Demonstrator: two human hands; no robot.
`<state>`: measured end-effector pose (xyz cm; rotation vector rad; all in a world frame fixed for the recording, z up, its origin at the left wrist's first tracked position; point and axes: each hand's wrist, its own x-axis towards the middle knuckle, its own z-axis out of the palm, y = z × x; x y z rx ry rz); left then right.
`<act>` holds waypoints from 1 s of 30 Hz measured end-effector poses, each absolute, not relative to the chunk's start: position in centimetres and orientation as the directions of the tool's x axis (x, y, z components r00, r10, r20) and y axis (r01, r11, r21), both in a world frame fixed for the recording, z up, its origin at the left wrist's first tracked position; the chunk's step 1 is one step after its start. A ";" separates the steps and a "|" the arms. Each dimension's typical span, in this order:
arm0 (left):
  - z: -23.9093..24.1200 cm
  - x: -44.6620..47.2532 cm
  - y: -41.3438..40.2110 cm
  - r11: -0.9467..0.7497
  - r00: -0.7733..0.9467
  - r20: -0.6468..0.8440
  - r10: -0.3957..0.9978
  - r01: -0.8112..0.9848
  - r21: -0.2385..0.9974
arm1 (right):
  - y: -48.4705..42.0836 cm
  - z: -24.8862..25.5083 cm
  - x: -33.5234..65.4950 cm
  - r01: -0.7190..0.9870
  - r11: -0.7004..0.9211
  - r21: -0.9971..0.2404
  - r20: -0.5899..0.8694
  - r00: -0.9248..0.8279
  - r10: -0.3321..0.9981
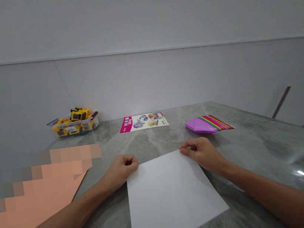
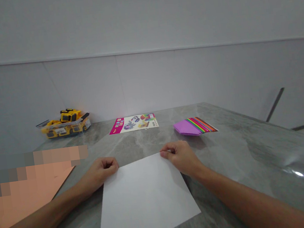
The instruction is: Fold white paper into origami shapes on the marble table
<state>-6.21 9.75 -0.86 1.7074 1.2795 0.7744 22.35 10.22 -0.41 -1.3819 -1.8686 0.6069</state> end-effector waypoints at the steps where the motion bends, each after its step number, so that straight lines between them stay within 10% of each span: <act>1: -0.9 -6.2 9.7 -0.118 0.283 -0.009 0.959 0.430 0.895 | 10.3 -0.4 22.4 0.614 0.305 -0.728 0.269 -0.153 0.951; 30: -1.3 -6.3 10.0 -0.080 0.209 0.021 0.978 0.278 0.957 | 11.4 -0.2 23.8 0.668 0.256 -0.699 0.285 -0.068 0.956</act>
